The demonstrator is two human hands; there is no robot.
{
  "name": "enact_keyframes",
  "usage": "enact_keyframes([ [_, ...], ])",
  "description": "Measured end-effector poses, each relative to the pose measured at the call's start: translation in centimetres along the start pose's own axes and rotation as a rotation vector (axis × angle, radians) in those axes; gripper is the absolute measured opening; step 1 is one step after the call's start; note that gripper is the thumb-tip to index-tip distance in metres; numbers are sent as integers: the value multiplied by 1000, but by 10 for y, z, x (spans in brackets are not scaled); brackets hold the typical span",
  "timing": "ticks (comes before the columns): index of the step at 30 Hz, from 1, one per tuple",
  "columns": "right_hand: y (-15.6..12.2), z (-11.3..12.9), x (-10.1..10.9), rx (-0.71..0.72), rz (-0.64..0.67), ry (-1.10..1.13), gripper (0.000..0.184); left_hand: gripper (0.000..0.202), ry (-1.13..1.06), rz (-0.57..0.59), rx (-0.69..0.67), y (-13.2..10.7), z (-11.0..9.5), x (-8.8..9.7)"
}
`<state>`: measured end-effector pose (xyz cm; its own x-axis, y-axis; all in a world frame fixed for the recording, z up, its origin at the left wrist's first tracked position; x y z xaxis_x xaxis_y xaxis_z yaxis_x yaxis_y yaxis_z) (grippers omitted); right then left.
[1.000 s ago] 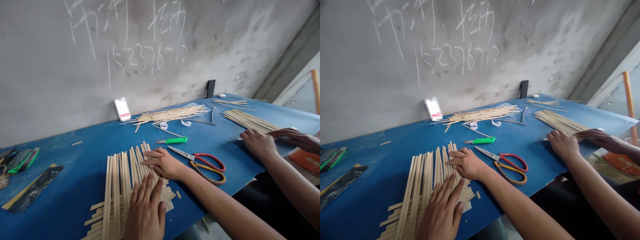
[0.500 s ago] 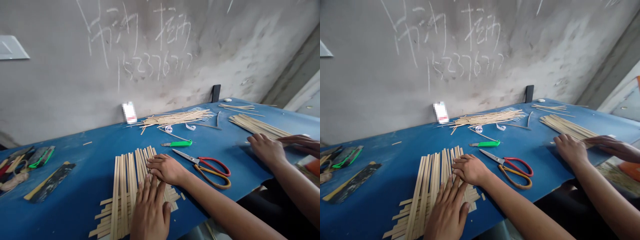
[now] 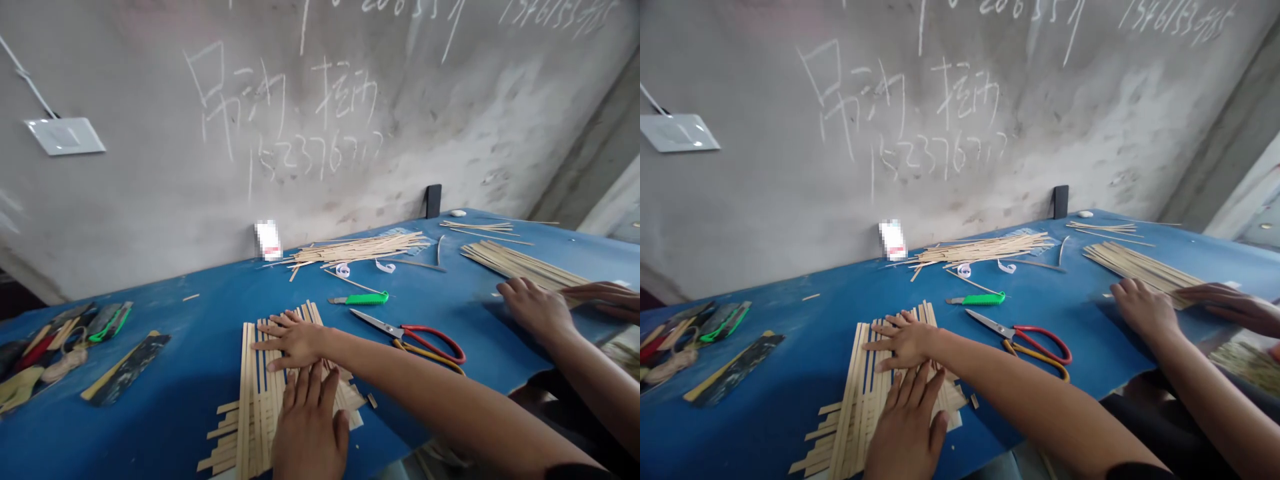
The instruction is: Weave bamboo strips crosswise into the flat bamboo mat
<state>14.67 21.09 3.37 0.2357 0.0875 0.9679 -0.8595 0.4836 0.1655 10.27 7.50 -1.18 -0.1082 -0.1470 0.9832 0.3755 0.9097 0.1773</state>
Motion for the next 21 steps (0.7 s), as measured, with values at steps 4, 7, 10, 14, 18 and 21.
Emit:
enact_keyframes([
  [4, -7, -30, 28, -188, -40, -48, 48, 57, -45, 30, 19, 0, 2, 3],
  [7, -38, -81, 62, -613, -132, -142, 40, 54, -78, 48, 45, 0, 1, 7],
  [10, -80, -126, 76, -999, -96, -214, 36, 54, -93, 61, 50, -1, 0, 10],
  [14, -113, -161, 71, -1153, 7, -238, 34, 56, -83, 73, 37, -2, 0, 12],
  [18, -107, -195, 73, -1103, 47, -253, 34, 58, -94, 84, 29, -1, 3, 4],
  [21, -86, -223, 75, -998, 85, -235, 35, 61, -112, 45, 35, 1, 7, -14],
])
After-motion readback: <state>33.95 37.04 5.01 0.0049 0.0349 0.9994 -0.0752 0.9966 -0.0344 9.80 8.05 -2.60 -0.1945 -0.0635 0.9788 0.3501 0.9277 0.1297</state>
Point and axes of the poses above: each hand's wrist, its own y-axis towards the middle knuckle, its own x-axis out of the back of the hand, z = x × y, the point moved 2 cm from there along y, towards the middle knuckle, and after that the axes turned 4 degrees about z, right-handed, at the moved point
